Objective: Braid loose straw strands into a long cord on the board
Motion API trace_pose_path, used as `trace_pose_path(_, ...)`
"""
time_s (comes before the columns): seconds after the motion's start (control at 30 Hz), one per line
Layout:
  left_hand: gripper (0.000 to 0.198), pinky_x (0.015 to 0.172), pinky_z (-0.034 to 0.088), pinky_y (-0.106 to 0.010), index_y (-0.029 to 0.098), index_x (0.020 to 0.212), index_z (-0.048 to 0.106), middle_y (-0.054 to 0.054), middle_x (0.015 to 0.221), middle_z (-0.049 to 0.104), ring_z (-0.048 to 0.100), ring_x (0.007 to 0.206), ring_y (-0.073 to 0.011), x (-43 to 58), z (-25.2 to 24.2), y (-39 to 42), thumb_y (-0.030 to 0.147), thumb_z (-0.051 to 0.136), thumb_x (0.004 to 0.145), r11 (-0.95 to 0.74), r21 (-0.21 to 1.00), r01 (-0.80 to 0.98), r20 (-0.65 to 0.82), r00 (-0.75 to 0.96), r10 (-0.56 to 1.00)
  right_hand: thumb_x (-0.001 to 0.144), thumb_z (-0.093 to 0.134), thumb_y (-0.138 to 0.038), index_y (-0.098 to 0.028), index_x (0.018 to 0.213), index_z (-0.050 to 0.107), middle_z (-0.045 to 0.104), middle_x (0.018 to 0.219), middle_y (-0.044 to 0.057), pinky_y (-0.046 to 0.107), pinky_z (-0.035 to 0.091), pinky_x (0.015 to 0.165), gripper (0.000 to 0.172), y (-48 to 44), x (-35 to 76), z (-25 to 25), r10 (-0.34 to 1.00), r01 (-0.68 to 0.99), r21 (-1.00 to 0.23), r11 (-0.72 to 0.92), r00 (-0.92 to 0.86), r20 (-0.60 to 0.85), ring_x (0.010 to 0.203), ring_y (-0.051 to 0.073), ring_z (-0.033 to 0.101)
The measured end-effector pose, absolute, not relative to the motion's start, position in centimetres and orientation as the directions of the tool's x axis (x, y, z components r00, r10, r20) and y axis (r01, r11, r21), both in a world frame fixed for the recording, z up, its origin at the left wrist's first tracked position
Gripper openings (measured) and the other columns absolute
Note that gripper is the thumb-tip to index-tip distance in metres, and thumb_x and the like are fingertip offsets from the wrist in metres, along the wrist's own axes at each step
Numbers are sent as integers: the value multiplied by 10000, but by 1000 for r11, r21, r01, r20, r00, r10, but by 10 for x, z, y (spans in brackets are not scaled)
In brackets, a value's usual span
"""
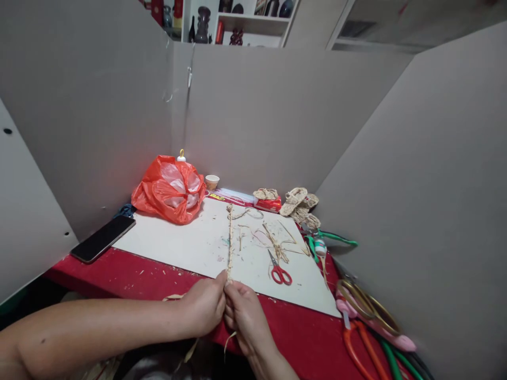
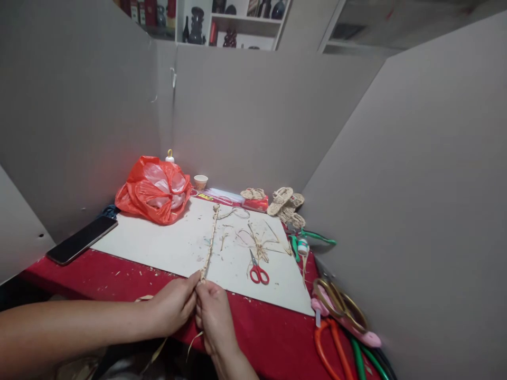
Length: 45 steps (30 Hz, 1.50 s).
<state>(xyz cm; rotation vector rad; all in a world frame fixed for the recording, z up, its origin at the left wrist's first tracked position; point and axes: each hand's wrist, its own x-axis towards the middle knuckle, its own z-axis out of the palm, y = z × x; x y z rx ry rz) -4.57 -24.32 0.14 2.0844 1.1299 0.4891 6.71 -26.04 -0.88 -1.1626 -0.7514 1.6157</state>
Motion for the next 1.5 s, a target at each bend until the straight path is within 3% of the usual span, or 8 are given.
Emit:
trace_pose_path(0.13,484,579,389,-241,126,1333,346,-109,838,650,569,650,-172,-62,14,-260,284,333,876,-388,720,576,-38,591,806,633,672,-514,-202,593,332,210,403,-144,161,39,341,464,-260,74,-8,939,-375,-862,-343,-98,-331,347,-1,95)
trace_pose_path(0.37,310,769,402,-246,167,1051,599,-41,886,634,553,821,-157,-83,54,-230,303,425,834,-293,880,374,110,438,892,689,686,-400,-136,711,522,189,435,-144,147,34,341,312,-255,95,-8,914,-442,-802,-402,-250,-321,371,-3,66)
trace_pose_path(0.6,235,543,369,-221,150,765,538,37,610,493,404,474,-68,-49,23,-202,384,520,744,290,945,150,-305,724,618,720,670,-384,-143,698,516,221,434,-133,149,52,336,286,-252,104,-7,885,-408,-793,-454,-313,-346,359,-3,82)
trace_pose_path(0.73,262,570,344,-201,142,707,559,43,592,487,368,500,-63,-47,15,-199,372,474,801,84,972,218,-222,742,632,755,629,-406,-160,696,493,217,435,-131,158,54,342,288,-252,114,-8,861,-327,-813,-481,-349,-369,353,5,88)
trace_pose_path(0.9,270,670,370,-212,141,722,593,9,690,584,466,650,-107,-48,15,-191,349,453,820,-92,945,313,-191,759,622,821,540,-428,-175,715,487,216,449,-120,176,72,352,279,-251,123,-5,847,-147,-879,-454,-379,-374,360,31,98)
trace_pose_path(1.0,251,681,368,-211,149,694,578,5,716,596,475,670,-107,-47,15,-191,323,447,818,-96,943,320,-191,752,631,867,481,-382,-161,720,536,392,524,-61,177,271,433,271,-250,125,-1,918,88,-970,-226,-315,-243,440,60,319)
trace_pose_path(1.3,242,368,102,-221,180,665,517,104,373,280,151,322,-60,-39,16,-201,401,490,760,336,902,272,-426,688,588,914,361,-263,-163,754,555,596,733,21,234,381,664,270,-253,124,7,954,524,-844,114,-294,-54,690,142,524)
trace_pose_path(1.5,247,525,291,-202,148,590,506,48,534,449,357,504,-68,-36,1,-200,324,470,760,83,963,257,-238,663,710,924,338,-310,-181,810,602,648,781,55,247,377,652,314,-257,129,10,962,673,-726,144,-267,-57,696,165,561)
